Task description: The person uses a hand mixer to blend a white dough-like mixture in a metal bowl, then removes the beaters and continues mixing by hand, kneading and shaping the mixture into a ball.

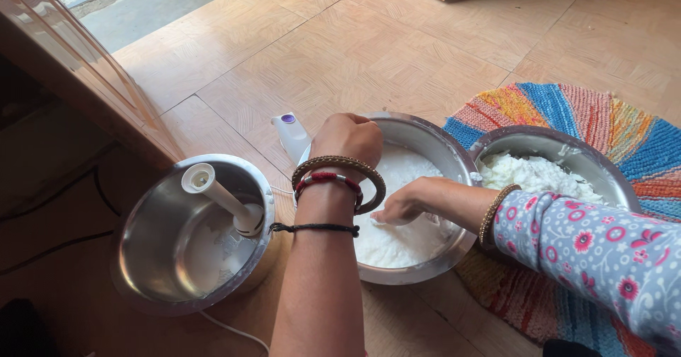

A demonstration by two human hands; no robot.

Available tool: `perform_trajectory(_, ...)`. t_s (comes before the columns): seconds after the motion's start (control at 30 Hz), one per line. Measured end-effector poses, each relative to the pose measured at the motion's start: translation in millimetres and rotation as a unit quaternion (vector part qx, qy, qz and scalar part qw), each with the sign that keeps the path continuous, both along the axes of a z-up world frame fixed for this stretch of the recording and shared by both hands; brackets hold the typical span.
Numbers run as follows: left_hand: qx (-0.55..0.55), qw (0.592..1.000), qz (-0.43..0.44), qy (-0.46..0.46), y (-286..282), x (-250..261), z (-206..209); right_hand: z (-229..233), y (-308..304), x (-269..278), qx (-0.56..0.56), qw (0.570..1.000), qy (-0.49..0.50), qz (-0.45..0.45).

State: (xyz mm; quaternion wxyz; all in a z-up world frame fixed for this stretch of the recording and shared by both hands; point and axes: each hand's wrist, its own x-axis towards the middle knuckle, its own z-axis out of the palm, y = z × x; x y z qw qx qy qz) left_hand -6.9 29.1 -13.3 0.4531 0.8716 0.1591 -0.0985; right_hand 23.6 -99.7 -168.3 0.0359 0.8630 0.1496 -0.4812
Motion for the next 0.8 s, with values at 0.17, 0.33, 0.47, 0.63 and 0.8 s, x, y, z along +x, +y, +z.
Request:
perform_trajectory(0.17,-0.002,1.000,0.006,0.006,5,-1,-1,-8,8,-6,0.040,0.998,0.042,0.004)
perform_trajectory(0.33,0.006,1.000,0.011,-0.001,8,-2,-1,9,25,-25,0.051,0.992,0.108,-0.027)
perform_trajectory(0.47,0.007,1.000,0.014,-0.001,10,-2,0,18,39,-34,0.090,0.984,0.146,-0.047)
perform_trajectory(0.63,0.006,1.000,0.018,0.009,13,-3,2,-5,48,-37,0.212,0.970,0.120,0.018)
perform_trajectory(0.8,-0.001,1.000,0.016,0.010,11,-5,4,-26,40,-36,0.350,0.922,0.146,-0.072)
